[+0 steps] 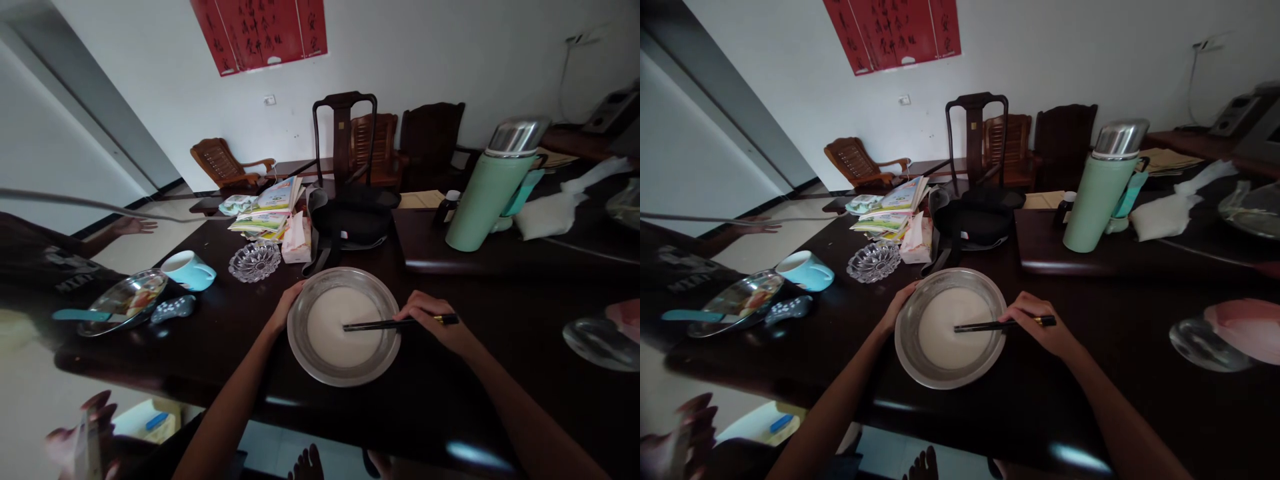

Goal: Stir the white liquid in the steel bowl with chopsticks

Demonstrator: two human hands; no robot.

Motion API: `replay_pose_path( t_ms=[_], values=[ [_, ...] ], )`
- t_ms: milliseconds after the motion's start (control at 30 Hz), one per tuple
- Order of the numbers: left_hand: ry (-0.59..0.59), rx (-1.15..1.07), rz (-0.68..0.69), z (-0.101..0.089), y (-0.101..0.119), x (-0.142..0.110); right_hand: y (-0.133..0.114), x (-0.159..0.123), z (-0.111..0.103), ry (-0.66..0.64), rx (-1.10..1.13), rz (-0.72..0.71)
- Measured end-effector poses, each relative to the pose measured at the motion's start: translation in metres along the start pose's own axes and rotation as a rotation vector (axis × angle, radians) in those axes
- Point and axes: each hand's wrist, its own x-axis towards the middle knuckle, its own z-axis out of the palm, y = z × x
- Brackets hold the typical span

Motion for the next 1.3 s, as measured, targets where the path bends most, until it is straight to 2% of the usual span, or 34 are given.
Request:
replay_pose_path(
  t_ms=[100,267,467,633,833,1000,1200,1300],
  values=[
    [0.002,-0.001,0.016,0.0014,0.0028,-0.0007,-0.0002,0.0009,0.0032,-0.05,0.001,-0.015],
    [0.011,-0.026,0.002,0.0013,0.0015,-0.001,0.0005,0.0005,-0.0006,0.075,-0.031,0.052],
    [0.013,-0.015,0.008,0.0004,-0.0008,-0.0005,-0.0013,0.0016,0.0039,-0.037,-0.012,-0.028],
    [-0.029,-0.023,0.005,-0.001,-0.004,0.001,-0.0014,0.0008,-0.0004,0.09,-0.06,0.048],
    [-0.014,0.011,0.006,0.0005,0.0003,-0.0007,-0.0002,0.0007,0.0039,-0.044,-0.004,-0.034],
    [-0.041,0.02,0.033,-0.0009,-0.0013,0.0001,-0.0019,-0.0003,-0.0011,0.076,-0.041,0.042],
    [-0.055,-0.052,0.128,-0.0036,-0.0066,0.0017,-0.0029,0.0003,0.0025,-0.046,-0.007,-0.023],
    [-0.066,-0.139,0.08,-0.0016,-0.0062,0.0011,-0.0031,0.0004,0.0018,0.005,-0.036,-0.022]
  ],
)
